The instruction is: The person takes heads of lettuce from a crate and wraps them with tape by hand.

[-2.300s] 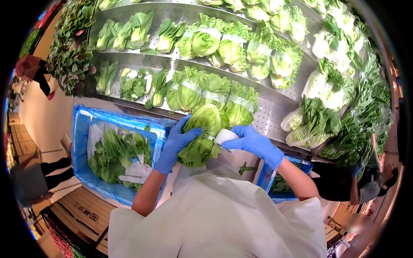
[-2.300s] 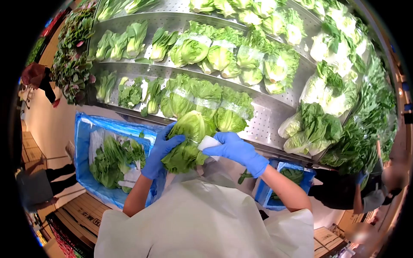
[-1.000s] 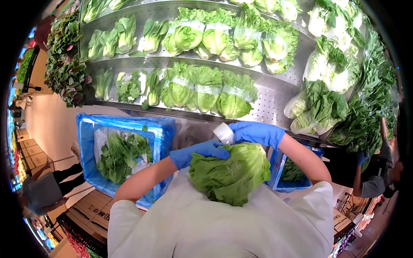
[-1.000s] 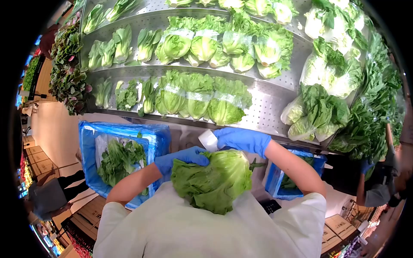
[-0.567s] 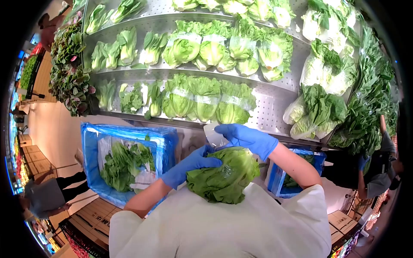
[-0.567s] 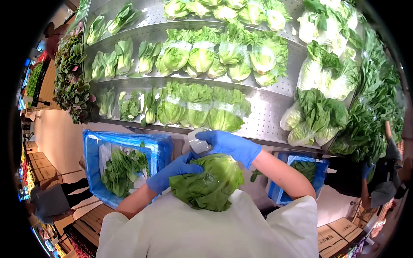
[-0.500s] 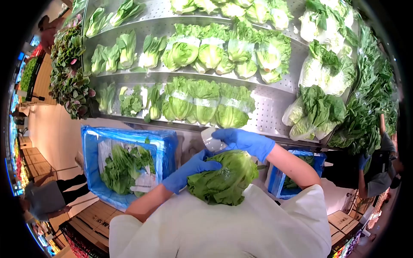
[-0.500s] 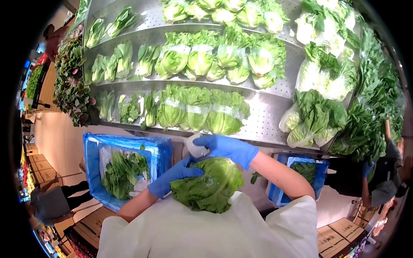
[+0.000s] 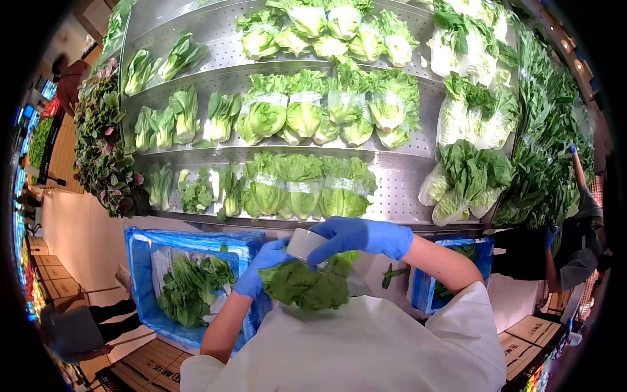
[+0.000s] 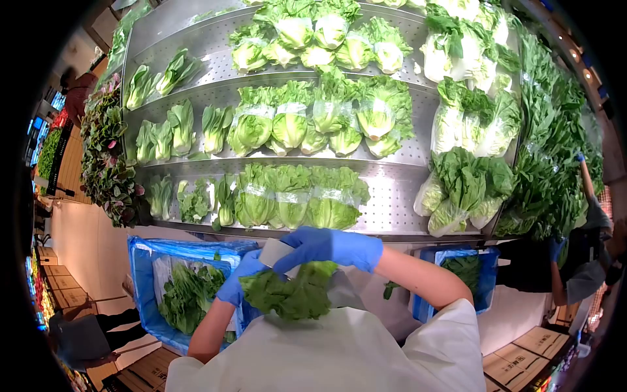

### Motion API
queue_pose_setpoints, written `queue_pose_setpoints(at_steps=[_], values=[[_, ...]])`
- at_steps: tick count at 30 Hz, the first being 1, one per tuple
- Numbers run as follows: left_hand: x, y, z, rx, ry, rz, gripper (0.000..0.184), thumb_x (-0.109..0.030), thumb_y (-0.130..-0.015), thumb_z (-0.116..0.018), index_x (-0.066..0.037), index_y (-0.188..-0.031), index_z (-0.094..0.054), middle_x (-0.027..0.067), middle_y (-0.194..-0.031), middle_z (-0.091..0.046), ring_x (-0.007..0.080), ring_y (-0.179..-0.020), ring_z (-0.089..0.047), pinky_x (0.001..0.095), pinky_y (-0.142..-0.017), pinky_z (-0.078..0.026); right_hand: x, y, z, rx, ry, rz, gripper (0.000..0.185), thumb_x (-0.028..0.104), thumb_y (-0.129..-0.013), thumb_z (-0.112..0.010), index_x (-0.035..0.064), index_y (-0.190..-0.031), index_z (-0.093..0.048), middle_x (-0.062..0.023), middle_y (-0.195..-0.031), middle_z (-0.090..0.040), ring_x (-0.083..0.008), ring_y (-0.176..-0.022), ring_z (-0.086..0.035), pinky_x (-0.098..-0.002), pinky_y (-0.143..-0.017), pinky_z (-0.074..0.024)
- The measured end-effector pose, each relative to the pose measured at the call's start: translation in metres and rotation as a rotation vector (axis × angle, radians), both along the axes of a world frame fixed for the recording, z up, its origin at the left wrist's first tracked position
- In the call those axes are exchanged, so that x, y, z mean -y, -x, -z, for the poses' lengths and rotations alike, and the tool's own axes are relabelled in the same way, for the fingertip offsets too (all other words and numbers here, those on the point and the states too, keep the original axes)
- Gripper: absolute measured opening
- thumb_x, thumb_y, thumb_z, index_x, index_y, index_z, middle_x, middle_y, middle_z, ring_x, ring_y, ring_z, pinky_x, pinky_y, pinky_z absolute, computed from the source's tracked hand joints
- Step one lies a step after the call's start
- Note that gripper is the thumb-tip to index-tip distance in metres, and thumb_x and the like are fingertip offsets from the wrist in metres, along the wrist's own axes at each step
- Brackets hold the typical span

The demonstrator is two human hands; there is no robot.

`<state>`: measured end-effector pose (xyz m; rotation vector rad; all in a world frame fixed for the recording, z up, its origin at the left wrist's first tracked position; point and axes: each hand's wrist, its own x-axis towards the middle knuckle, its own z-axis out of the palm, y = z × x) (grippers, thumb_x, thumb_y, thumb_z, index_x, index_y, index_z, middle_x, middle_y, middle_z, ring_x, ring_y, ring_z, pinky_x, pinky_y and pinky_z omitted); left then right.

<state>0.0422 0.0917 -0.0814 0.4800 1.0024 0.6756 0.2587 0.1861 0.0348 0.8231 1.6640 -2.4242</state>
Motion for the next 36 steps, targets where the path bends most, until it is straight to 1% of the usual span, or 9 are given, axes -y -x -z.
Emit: queue_pose_setpoints(at_steps=[9,11,14,21,23,28,31,33,36], values=[[-0.022,0.042,-0.013,0.35,-0.115,-0.22,0.032,-0.003,-0.081,-0.056,0.003,-0.112,-0.053,0.0091,-0.097,-0.061,0.0172,-0.082,-0.062,0.0289,-0.072,-0.053,0.022,-0.051,-0.028,0.048,0.075,0.06,0.025,0.022,-0.079,-0.063,0.0003,-0.091,-0.064,-0.0038,-0.078,-0.063,-0.0106,-0.075,-0.055,-0.0239,-0.074,-0.0416],[-0.026,0.042,-0.019,0.326,-0.132,-0.202,0.033,0.002,-0.078,-0.055,0.004,-0.111,-0.054,0.0083,-0.098,-0.061,0.016,-0.084,-0.061,0.0279,-0.074,-0.052,0.02,-0.057,-0.029,0.3,-0.296,-0.069,0.029,0.026,-0.078,-0.064,0.0016,-0.094,-0.064,-0.0052,-0.075,-0.063,-0.0136,-0.073,-0.056,-0.0263,-0.074,-0.0422],[-0.039,0.018,-0.043,-0.122,-0.325,0.113,0.037,0.007,-0.072,-0.056,0.004,-0.109,-0.056,0.0071,-0.1,-0.06,0.0135,-0.089,-0.058,0.0256,-0.079,-0.048,0.012,-0.06,0.003,0.373,-0.314,-0.241,0.04,0.034,-0.074,-0.067,0.0044,-0.101,-0.063,-0.0099,-0.086,-0.064,-0.0194,-0.08,-0.059,-0.0313,-0.074,-0.044],[-0.047,-0.008,-0.016,0.094,-0.095,0.245,0.053,0.003,-0.068,-0.061,0.004,-0.119,-0.049,0.0102,-0.114,-0.056,0.0158,-0.099,-0.056,0.0295,-0.087,-0.046,0.019,-0.082,0.075,0.195,-0.531,-0.267,0.046,0.027,-0.075,-0.064,0.0092,-0.116,-0.055,-0.0151,-0.109,-0.058,-0.0267,-0.097,-0.056,-0.0377,-0.079,-0.0434],[-0.041,-0.011,-0.007,0.419,0.015,0.21,0.058,-0.004,-0.069,-0.065,0.004,-0.123,-0.045,0.0107,-0.117,-0.055,0.0164,-0.102,-0.055,0.0307,-0.089,-0.045,0.016,-0.082,0.063,0.095,-0.467,-0.21,0.044,0.026,-0.078,-0.062,0.0078,-0.118,-0.053,-0.0153,-0.112,-0.056,-0.0262,-0.101,-0.054,-0.0374,-0.082,-0.0425],[-0.033,-0.028,0.008,0.317,-0.04,0.319,0.056,-0.01,-0.071,-0.067,0.004,-0.121,-0.047,0.0094,-0.113,-0.056,0.0161,-0.101,-0.055,0.031,-0.09,-0.044,0.011,-0.074,0.083,-0.191,-0.526,0.019,0.047,0.022,-0.084,-0.058,0.0027,-0.125,-0.045,-0.0145,-0.119,-0.053,-0.0233,-0.108,-0.051,-0.0353,-0.092,-0.039],[-0.033,-0.037,-0.019,0.331,0.011,0.282,0.046,-0.01,-0.075,-0.063,0.002,-0.117,-0.049,0.0073,-0.108,-0.057,0.014,-0.097,-0.055,0.0285,-0.086,-0.045,-0.005,-0.071,0.101,-0.077,-0.261,-0.038,0.052,0.018,-0.084,-0.06,-0.0003,-0.128,-0.04,-0.0092,-0.128,-0.046,-0.0146,-0.112,-0.045,-0.0279,-0.097,-0.0346],[-0.033,-0.035,-0.023,0.373,0.062,0.223,0.04,-0.009,-0.078,-0.061,0.001,-0.115,-0.051,0.0057,-0.103,-0.058,0.0121,-0.093,-0.055,0.026,-0.082,-0.045,-0.01,-0.052,0.08,0.022,0.332,0.223,0.055,0.017,-0.083,-0.059,0.0007,-0.131,-0.035,-0.0089,-0.126,-0.047,-0.0157,-0.109,-0.048,-0.0281,-0.095,-0.037],[-0.03,-0.032,-0.015,0.252,0.08,0.313,0.04,-0.011,-0.079,-0.059,0.002,-0.117,-0.05,0.0057,-0.105,-0.058,0.0128,-0.093,-0.056,0.0268,-0.082,-0.046,-0.016,-0.042,0.089,-0.216,0.278,0.296,0.049,0.014,-0.084,-0.058,-0.0005,-0.127,-0.04,-0.0086,-0.12,-0.052,-0.0156,-0.109,-0.049,-0.0277,-0.096,-0.0371]])
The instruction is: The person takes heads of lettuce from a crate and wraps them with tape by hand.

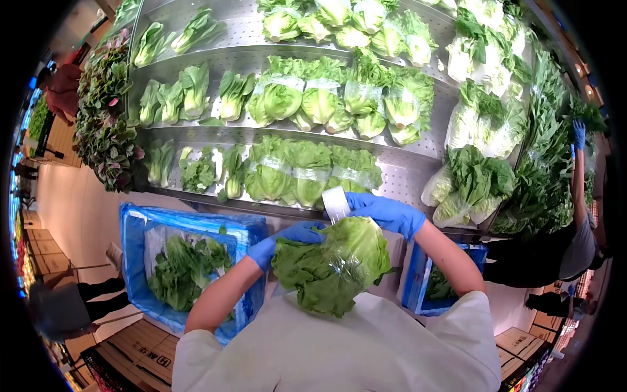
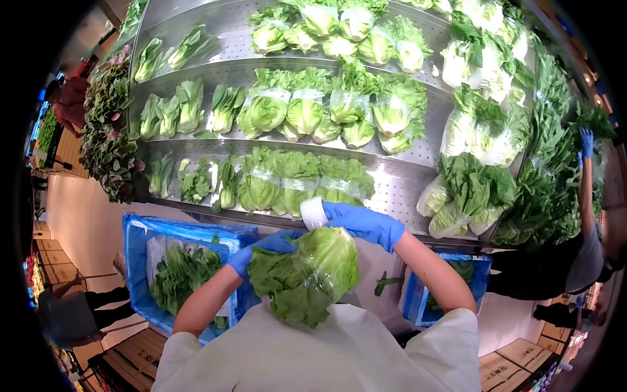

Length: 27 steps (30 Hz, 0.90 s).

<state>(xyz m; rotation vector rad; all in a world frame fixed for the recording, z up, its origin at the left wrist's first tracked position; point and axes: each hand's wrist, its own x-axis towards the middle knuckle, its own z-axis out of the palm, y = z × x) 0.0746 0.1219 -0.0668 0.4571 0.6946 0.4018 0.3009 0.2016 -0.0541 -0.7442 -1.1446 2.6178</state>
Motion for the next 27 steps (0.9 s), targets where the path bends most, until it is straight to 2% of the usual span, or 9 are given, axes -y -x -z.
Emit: queue_pose_setpoints(at_steps=[5,7,10,11,13,17,19,25,27], values=[[0.009,-0.006,-0.025,0.11,0.063,-0.047,0.038,-0.012,-0.082,-0.056,0.001,-0.116,-0.049,0.0052,-0.101,-0.059,0.0135,-0.089,-0.058,0.028,-0.081,-0.047,-0.013,0.015,-0.006,0.046,0.137,-0.143,0.045,0.008,-0.084,-0.054,-0.0031,-0.125,-0.042,-0.0107,-0.12,-0.051,-0.0169,-0.109,-0.05,-0.0287,-0.096,-0.0374],[0.016,0.0,-0.025,0.11,0.11,-0.091,0.036,-0.011,-0.084,-0.053,0.001,-0.118,-0.048,0.0065,-0.106,-0.057,0.0135,-0.094,-0.056,0.0271,-0.085,-0.046,-0.018,0.019,0.005,0.156,0.121,-0.122,0.039,0.021,-0.088,-0.053,-0.0004,-0.121,-0.047,-0.0075,-0.113,-0.056,-0.0123,-0.097,-0.054,-0.0242,-0.084,-0.0443],[0.015,0.006,-0.038,0.033,0.226,-0.15,0.036,-0.008,-0.087,-0.049,0.0,-0.122,-0.045,0.0071,-0.113,-0.055,0.0138,-0.101,-0.054,0.0264,-0.088,-0.044,-0.011,0.029,-0.048,0.057,-0.262,-0.179,0.038,0.024,-0.09,-0.051,-0.0007,-0.118,-0.05,-0.0069,-0.111,-0.056,-0.0124,-0.096,-0.053,-0.0229,-0.085,-0.0421],[0.009,0.007,-0.043,-0.043,0.287,-0.157,0.037,-0.008,-0.087,-0.049,-0.001,-0.123,-0.043,0.0065,-0.115,-0.053,0.0142,-0.103,-0.053,0.0267,-0.088,-0.044,-0.01,0.036,-0.057,0.118,-0.191,-0.167,0.038,0.025,-0.09,-0.051,-0.001,-0.118,-0.05,-0.0067,-0.11,-0.056,-0.0128,-0.097,-0.052,-0.0235,-0.087,-0.04],[-0.004,0.008,-0.029,-0.092,0.07,-0.077,0.036,-0.008,-0.087,-0.049,-0.002,-0.123,-0.044,0.0055,-0.116,-0.053,0.0141,-0.103,-0.052,0.0267,-0.088,-0.044,-0.006,0.046,-0.069,0.179,-0.117,-0.155,0.039,0.026,-0.089,-0.052,-0.0012,-0.118,-0.05,-0.0065,-0.11,-0.056,-0.0132,-0.099,-0.05,-0.0241,-0.09,-0.0379],[-0.003,0.022,-0.038,-0.236,-0.41,-0.138,0.033,-0.007,-0.08,-0.061,-0.001,-0.112,-0.054,0.0051,-0.101,-0.058,0.0135,-0.092,-0.056,0.0274,-0.081,-0.047,0.008,0.052,-0.11,0.113,-0.444,-0.251,0.042,0.028,-0.084,-0.058,0.0002,-0.115,-0.053,-0.0065,-0.109,-0.056,-0.0117,-0.102,-0.048,-0.0255,-0.089,-0.0365],[-0.008,0.035,0.0,0.065,-0.026,-0.24,0.033,-0.005,-0.079,-0.061,0.002,-0.11,-0.055,0.0063,-0.1,-0.06,0.0145,-0.089,-0.057,0.0275,-0.079,-0.048,0.018,0.048,-0.117,0.118,-0.536,-0.255,0.043,0.029,-0.081,-0.061,0.0004,-0.113,-0.053,-0.0061,-0.108,-0.056,-0.0109,-0.101,-0.047,-0.025,-0.089,-0.0361],[0.004,0.057,0.018,0.021,-0.127,-0.333,0.027,-0.001,-0.083,-0.049,0.004,-0.109,-0.055,0.0054,-0.098,-0.06,0.0103,-0.083,-0.058,0.024,-0.074,-0.05,0.039,0.006,-0.135,0.283,-0.26,-0.173,0.038,0.023,-0.076,-0.068,-0.001,-0.104,-0.06,-0.004,-0.095,-0.06,-0.0081,-0.087,-0.052,-0.0222,-0.079,-0.0409],[0.021,0.062,0.028,0.014,-0.01,-0.651,0.031,0.0,-0.083,-0.048,0.004,-0.113,-0.053,0.0058,-0.101,-0.059,0.0114,-0.087,-0.058,0.0239,-0.076,-0.049,0.044,-0.008,-0.116,0.333,-0.262,-0.182,0.039,0.023,-0.074,-0.069,-0.0004,-0.103,-0.061,-0.0026,-0.086,-0.062,-0.0076,-0.08,-0.054,-0.022,-0.075,-0.043]])
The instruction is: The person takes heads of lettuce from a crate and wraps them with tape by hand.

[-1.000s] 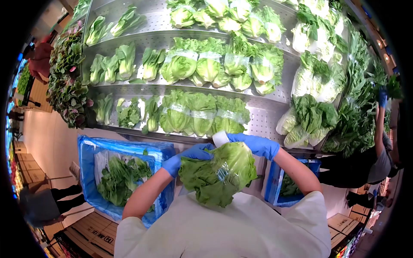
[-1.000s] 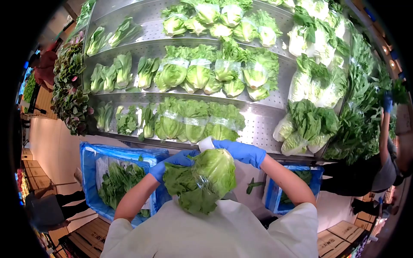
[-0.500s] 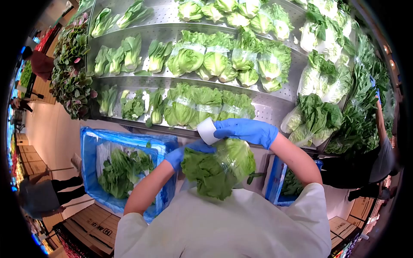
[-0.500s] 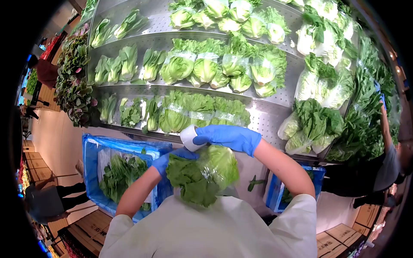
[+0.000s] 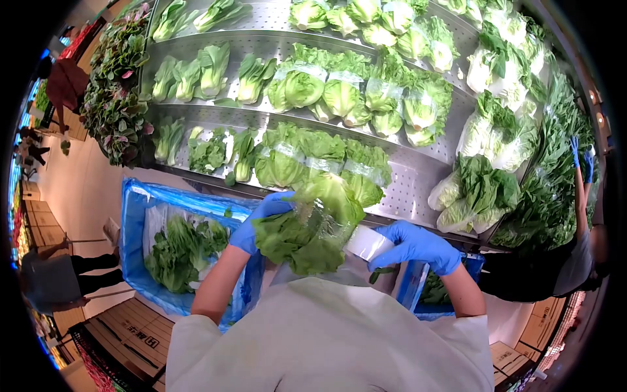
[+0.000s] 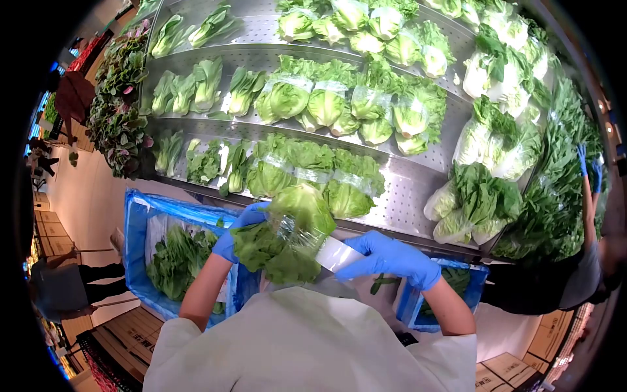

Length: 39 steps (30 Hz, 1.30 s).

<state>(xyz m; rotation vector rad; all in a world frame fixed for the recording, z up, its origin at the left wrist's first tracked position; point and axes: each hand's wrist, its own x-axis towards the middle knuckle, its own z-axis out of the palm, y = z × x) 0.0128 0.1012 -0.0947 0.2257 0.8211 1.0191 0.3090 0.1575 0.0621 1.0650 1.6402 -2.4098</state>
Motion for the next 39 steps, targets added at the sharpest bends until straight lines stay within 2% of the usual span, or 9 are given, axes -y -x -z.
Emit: queue_pose_setpoints(at_steps=[6,8,13,23,26,29,32,36,39], values=[[-0.018,-0.017,-0.034,0.034,-0.27,0.353,0.038,-0.002,-0.078,-0.056,0.002,-0.115,-0.051,0.0065,-0.103,-0.058,0.0142,-0.092,-0.058,0.0264,-0.082,-0.048,0.008,-0.004,0.026,0.329,-0.326,-0.355,0.046,0.03,-0.071,-0.072,0.0032,-0.107,-0.061,-0.0071,-0.087,-0.065,-0.0114,-0.078,-0.058,-0.0273,-0.074,-0.0467],[-0.018,-0.027,-0.023,-0.04,-0.162,0.396,0.044,-0.003,-0.072,-0.061,0.002,-0.115,-0.051,0.0064,-0.104,-0.058,0.0144,-0.093,-0.058,0.0285,-0.083,-0.048,0.004,-0.014,0.061,0.34,-0.217,-0.425,0.053,0.025,-0.074,-0.07,0.0036,-0.119,-0.053,-0.0085,-0.104,-0.062,-0.0133,-0.092,-0.056,-0.0285,-0.082,-0.0449],[-0.015,-0.052,0.011,-0.1,-0.119,0.563,0.046,-0.007,-0.068,-0.063,0.002,-0.112,-0.053,0.0048,-0.1,-0.059,0.0113,-0.09,-0.056,0.025,-0.08,-0.046,-0.002,-0.029,0.097,-0.111,-0.184,-0.146,0.056,0.016,-0.081,-0.064,0.0024,-0.129,-0.04,-0.0095,-0.128,-0.046,-0.0169,-0.113,-0.045,-0.0292,-0.098,-0.0347],[-0.011,-0.069,-0.022,-0.306,-0.071,0.786,0.037,-0.014,-0.073,-0.066,-0.002,-0.107,-0.056,0.0012,-0.09,-0.058,0.0067,-0.083,-0.053,0.0217,-0.073,-0.044,-0.06,0.029,0.096,-0.29,0.144,-0.114,0.051,0.015,-0.082,-0.058,-0.0032,-0.127,-0.041,-0.0082,-0.122,-0.051,-0.0141,-0.113,-0.045,-0.0265,-0.098,-0.0326],[-0.012,-0.063,-0.025,-0.029,0.082,0.517,0.044,-0.011,-0.073,-0.067,0.002,-0.113,-0.052,0.0055,-0.099,-0.059,0.012,-0.086,-0.057,0.0253,-0.079,-0.046,-0.056,0.049,0.063,-0.271,-0.016,-0.261,0.053,0.015,-0.081,-0.058,-0.0032,-0.128,-0.04,-0.0074,-0.12,-0.052,-0.0132,-0.11,-0.045,-0.0261,-0.097,-0.0317],[-0.018,-0.046,0.033,-0.24,-0.309,0.425,0.043,-0.006,-0.076,-0.064,0.003,-0.116,-0.05,0.0092,-0.105,-0.059,0.0157,-0.093,-0.058,0.0277,-0.082,-0.047,-0.044,0.055,0.019,-0.147,-0.164,-0.268,0.057,0.016,-0.079,-0.061,-0.0022,-0.129,-0.039,-0.0066,-0.12,-0.052,-0.0132,-0.109,-0.044,-0.0263,-0.097,-0.0311],[-0.011,-0.029,-0.039,-0.016,-0.081,0.215,0.042,-0.009,-0.078,-0.061,0.004,-0.116,-0.05,0.0099,-0.107,-0.059,0.0162,-0.094,-0.058,0.0285,-0.082,-0.048,-0.031,0.044,-0.003,0.019,-0.278,-0.268,0.056,0.014,-0.076,-0.065,-0.0021,-0.125,-0.043,-0.0073,-0.121,-0.051,-0.0153,-0.111,-0.044,-0.0277,-0.098,-0.0307],[0.0,-0.014,-0.045,0.065,-0.134,0.067,0.04,-0.014,-0.082,-0.054,0.004,-0.117,-0.049,0.0111,-0.107,-0.059,0.0207,-0.095,-0.059,0.0315,-0.084,-0.049,-0.011,0.02,0.008,0.006,-0.396,-0.034,0.047,0.01,-0.068,-0.073,0.0,-0.112,-0.056,-0.0077,-0.111,-0.055,-0.0162,-0.102,-0.051,-0.029,-0.09,-0.0383],[0.02,-0.031,-0.086,0.179,0.003,-0.101,0.044,-0.012,-0.081,-0.054,0.003,-0.122,-0.045,0.0122,-0.111,-0.057,0.0223,-0.098,-0.058,0.0334,-0.086,-0.048,-0.004,0.019,0.02,-0.008,-0.186,0.424,0.032,0.008,-0.067,-0.072,0.004,-0.097,-0.06,0.0014,-0.081,-0.059,-0.0063,-0.074,-0.055,-0.0205,-0.066,-0.0437]])
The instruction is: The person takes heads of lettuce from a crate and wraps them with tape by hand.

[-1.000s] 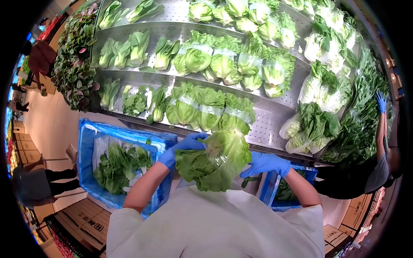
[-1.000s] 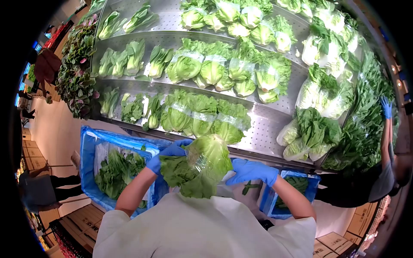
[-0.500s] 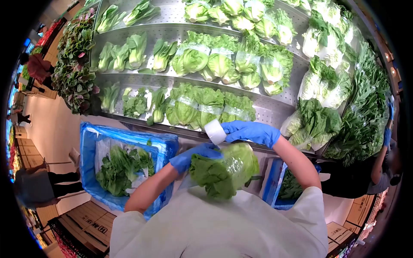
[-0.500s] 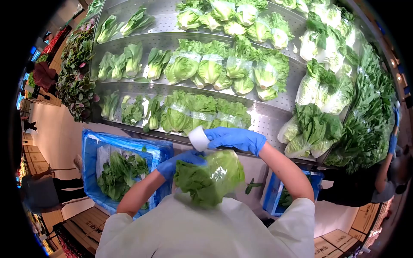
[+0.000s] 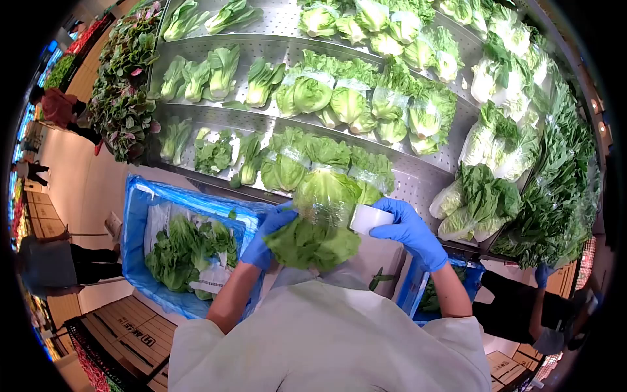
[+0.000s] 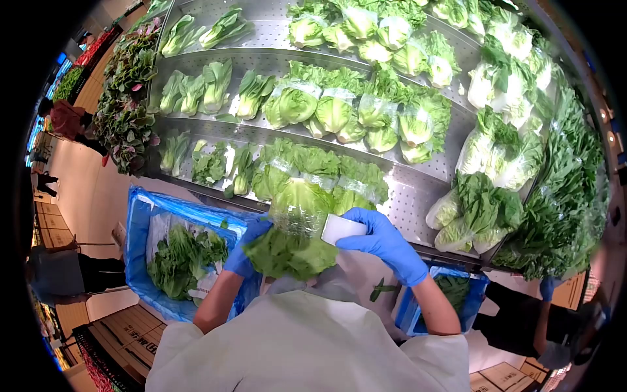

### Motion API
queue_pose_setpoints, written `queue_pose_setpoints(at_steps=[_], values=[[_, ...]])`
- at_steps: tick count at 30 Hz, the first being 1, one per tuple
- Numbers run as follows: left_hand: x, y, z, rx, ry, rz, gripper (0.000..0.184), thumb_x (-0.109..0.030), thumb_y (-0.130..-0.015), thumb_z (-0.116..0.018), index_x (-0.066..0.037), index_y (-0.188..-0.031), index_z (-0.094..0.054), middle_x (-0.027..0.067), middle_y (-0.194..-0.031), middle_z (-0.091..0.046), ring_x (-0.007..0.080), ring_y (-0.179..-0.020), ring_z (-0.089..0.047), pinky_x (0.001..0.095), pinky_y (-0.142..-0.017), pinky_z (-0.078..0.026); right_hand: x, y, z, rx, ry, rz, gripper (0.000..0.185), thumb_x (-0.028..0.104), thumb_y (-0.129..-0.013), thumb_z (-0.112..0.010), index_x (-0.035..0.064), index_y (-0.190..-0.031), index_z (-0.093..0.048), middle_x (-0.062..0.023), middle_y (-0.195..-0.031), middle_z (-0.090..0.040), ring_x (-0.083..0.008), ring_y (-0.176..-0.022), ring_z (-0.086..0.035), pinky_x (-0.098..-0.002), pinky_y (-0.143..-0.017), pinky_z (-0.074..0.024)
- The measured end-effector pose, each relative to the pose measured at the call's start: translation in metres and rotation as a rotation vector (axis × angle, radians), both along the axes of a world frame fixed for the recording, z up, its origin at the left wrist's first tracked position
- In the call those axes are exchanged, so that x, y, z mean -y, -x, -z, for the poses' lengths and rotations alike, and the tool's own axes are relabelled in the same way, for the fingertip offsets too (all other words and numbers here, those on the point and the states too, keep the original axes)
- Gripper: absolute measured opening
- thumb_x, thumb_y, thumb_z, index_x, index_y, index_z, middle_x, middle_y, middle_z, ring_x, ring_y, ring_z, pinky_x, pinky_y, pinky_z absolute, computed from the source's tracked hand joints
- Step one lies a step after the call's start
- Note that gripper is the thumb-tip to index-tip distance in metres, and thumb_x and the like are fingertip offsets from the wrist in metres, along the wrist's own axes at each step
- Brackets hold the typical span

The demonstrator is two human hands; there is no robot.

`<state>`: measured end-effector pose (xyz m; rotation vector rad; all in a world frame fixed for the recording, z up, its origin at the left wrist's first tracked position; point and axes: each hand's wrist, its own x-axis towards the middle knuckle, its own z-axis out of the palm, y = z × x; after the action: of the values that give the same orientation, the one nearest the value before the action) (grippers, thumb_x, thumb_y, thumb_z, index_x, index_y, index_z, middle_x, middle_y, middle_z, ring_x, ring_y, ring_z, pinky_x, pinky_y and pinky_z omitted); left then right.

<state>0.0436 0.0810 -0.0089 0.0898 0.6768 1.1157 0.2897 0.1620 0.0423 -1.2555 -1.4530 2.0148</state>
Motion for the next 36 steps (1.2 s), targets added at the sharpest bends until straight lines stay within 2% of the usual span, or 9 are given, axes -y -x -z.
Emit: queue_pose_setpoints(at_steps=[7,9,16,19,22,27,32,35,36], values=[[-0.01,0.011,0.042,-0.028,-0.157,0.367,0.051,-0.014,-0.081,-0.055,-0.001,-0.128,-0.039,0.0109,-0.119,-0.052,0.0194,-0.105,-0.054,0.0325,-0.09,-0.044,-0.013,-0.007,0.015,0.131,-0.027,-0.052,0.026,0.015,-0.069,-0.072,0.0037,-0.089,-0.061,0.0013,-0.079,-0.057,-0.0064,-0.073,-0.054,-0.0209,-0.067,-0.0435],[-0.021,0.004,0.05,-0.319,-0.056,0.461,0.051,-0.017,-0.082,-0.056,-0.001,-0.127,-0.039,0.0099,-0.117,-0.052,0.0188,-0.105,-0.053,0.0321,-0.09,-0.043,-0.014,-0.006,0.026,0.144,-0.128,-0.214,0.025,0.016,-0.069,-0.072,0.0036,-0.088,-0.061,0.0005,-0.078,-0.057,-0.0067,-0.072,-0.053,-0.0219,-0.065,-0.0434],[-0.017,-0.014,0.029,-0.151,-0.003,0.285,0.052,-0.021,-0.081,-0.057,-0.002,-0.127,-0.04,0.0091,-0.114,-0.053,0.02,-0.103,-0.053,0.0324,-0.088,-0.044,-0.007,-0.001,0.046,0.13,-0.054,0.032,0.026,0.017,-0.069,-0.072,0.0049,-0.087,-0.059,0.0006,-0.076,-0.055,-0.0065,-0.068,-0.049,-0.0226,-0.062,-0.041],[-0.011,-0.018,0.029,-0.171,0.072,0.255,0.054,-0.023,-0.081,-0.057,-0.003,-0.128,-0.039,0.0094,-0.116,-0.052,0.0207,-0.104,-0.054,0.0331,-0.088,-0.045,-0.001,0.002,0.044,0.3,-0.442,0.066,0.026,0.02,-0.069,-0.071,0.0034,-0.083,-0.056,-0.001,-0.076,-0.054,-0.0088,-0.071,-0.051,-0.0235,-0.066,-0.0426],[0.019,-0.007,0.064,-0.107,0.118,0.208,0.054,-0.025,-0.083,-0.053,-0.005,-0.13,-0.036,0.0109,-0.12,-0.05,0.0231,-0.106,-0.053,0.0369,-0.089,-0.045,-0.004,-0.009,0.034,-0.058,0.091,-0.029,0.021,0.012,-0.071,-0.068,0.0049,-0.086,-0.055,-0.0023,-0.085,-0.054,-0.0091,-0.077,-0.05,-0.0223,-0.066,-0.0418],[0.04,-0.017,0.081,-0.211,0.005,0.098,0.059,-0.039,-0.086,-0.051,-0.006,-0.132,-0.034,0.0111,-0.125,-0.046,0.0249,-0.111,-0.047,0.0394,-0.092,-0.042,0.004,-0.01,0.022,-0.49,0.347,0.086,0.024,0.015,-0.066,-0.067,0.0033,-0.083,-0.054,-0.0008,-0.086,-0.046,-0.0085,-0.079,-0.046,-0.0236,-0.067,-0.0398],[0.041,-0.02,0.082,-0.17,-0.044,0.001,0.055,-0.037,-0.087,-0.05,-0.006,-0.129,-0.037,0.011,-0.123,-0.048,0.0247,-0.107,-0.05,0.039,-0.09,-0.044,0.001,-0.019,0.056,0.174,-0.556,-0.266,0.033,0.024,-0.069,-0.067,-0.0002,-0.086,-0.053,-0.0113,-0.085,-0.048,-0.024,-0.079,-0.049,-0.0345,-0.072,-0.0417],[0.035,-0.001,0.073,0.022,-0.108,-0.123,0.052,-0.036,-0.087,-0.05,-0.006,-0.128,-0.039,0.0109,-0.121,-0.049,0.0246,-0.105,-0.052,0.0387,-0.089,-0.045,0.014,-0.067,0.159,0.795,-0.777,-0.255,0.037,0.027,-0.067,-0.07,0.0001,-0.086,-0.053,-0.0161,-0.089,-0.05,-0.031,-0.081,-0.048,-0.0371,-0.075,-0.042],[0.023,0.009,0.069,0.137,-0.159,-0.148,0.051,-0.036,-0.088,-0.049,-0.006,-0.127,-0.039,0.0109,-0.12,-0.05,0.0245,-0.104,-0.052,0.0386,-0.088,-0.045,0.019,-0.064,0.167,0.687,-0.697,-0.108,0.039,0.027,-0.065,-0.071,0.0004,-0.087,-0.053,-0.0152,-0.09,-0.051,-0.0287,-0.082,-0.05,-0.036,-0.075,-0.0431]])
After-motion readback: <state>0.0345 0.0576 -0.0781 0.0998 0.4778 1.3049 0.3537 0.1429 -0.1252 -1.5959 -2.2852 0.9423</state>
